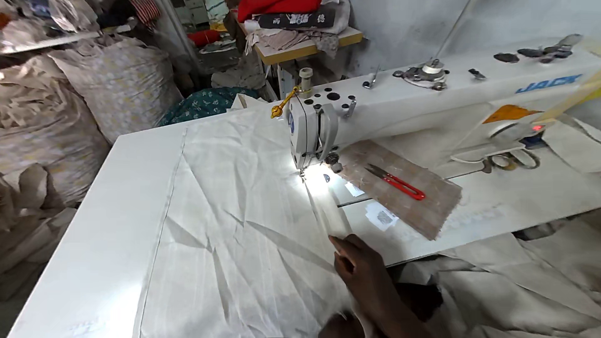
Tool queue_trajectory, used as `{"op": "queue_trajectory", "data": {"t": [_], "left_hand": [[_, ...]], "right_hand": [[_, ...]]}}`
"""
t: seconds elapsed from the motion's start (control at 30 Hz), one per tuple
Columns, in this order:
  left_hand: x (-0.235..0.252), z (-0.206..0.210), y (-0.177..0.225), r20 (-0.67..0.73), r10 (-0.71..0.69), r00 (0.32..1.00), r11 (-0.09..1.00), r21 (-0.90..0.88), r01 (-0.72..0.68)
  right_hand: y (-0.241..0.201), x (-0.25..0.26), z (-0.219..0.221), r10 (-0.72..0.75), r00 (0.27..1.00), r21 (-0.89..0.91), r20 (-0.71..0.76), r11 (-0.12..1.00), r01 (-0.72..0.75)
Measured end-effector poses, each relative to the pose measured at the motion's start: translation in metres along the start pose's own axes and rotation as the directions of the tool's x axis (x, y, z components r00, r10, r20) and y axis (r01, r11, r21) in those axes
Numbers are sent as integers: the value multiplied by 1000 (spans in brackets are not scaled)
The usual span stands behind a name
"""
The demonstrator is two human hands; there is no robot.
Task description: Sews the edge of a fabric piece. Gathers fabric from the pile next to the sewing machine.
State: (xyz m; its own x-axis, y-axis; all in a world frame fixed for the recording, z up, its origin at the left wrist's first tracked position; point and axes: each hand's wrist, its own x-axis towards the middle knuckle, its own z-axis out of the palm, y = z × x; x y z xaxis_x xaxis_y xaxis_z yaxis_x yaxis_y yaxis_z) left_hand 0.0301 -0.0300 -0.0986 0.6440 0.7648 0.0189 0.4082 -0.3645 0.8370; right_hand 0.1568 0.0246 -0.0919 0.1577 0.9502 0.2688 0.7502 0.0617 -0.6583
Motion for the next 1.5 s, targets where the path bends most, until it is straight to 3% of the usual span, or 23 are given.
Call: {"op": "queue_trajectory", "data": {"t": [0.07, 0.13, 0.33, 0.53, 0.93, 1.0, 1.07, 1.17, 1.23, 1.3, 1.37, 1.43, 1.5], "left_hand": [[10, 1, -20, -293, 207, 934, 974, 155, -167], [20, 0, -37, -365, 301, 881, 951, 189, -246], [27, 2, -43, -363, 285, 887, 924, 349, -154], [35, 1, -36, -348, 281, 894, 864, 498, -78], [37, 5, -38, -361, 365, 858, 809, 579, -100], [34, 2, -35, -369, 345, 863, 839, 533, -108], [28, -5, -28, -391, 286, 875, 916, 379, -130], [25, -13, -34, -411, 279, 868, 937, 314, -152], [22, -16, -33, -414, 228, 881, 962, 238, -137], [14, -13, -18, -412, 114, 904, 990, 118, -71], [9, -6, -1, -359, 24, 933, 1000, 9, -22], [6, 3, 5, -346, 61, 936, 998, 31, -53], [0, 7, 13, -390, 100, 915, 995, 61, -83]], "right_hand": [[10, 0, 13, -87, 995, -12, -49, 996, 87], [13, 8, 16, -98, 994, -19, -51, 995, 97], [10, 33, 21, -50, 999, -57, -14, 997, 49], [18, 45, 34, -110, 989, -142, -94, 985, 96], [19, 68, 40, -90, 993, -156, -72, 985, 77], [18, 70, 35, -71, 997, -110, -26, 992, 67], [18, 62, 22, -67, 998, -49, 14, 997, 67], [13, 20, -11, -82, 996, 125, -18, 989, 83], [0, -14, -39, -53, 995, 233, 84, 972, 32], [-14, -39, -46, -36, 991, 183, 127, 983, 12], [-15, -52, -34, -67, 998, 81, 0, 994, 67], [-13, -50, -32, -110, 973, 16, -201, 993, 115], [-12, -43, -39, -102, 942, 66, -318, 989, 130]]}}
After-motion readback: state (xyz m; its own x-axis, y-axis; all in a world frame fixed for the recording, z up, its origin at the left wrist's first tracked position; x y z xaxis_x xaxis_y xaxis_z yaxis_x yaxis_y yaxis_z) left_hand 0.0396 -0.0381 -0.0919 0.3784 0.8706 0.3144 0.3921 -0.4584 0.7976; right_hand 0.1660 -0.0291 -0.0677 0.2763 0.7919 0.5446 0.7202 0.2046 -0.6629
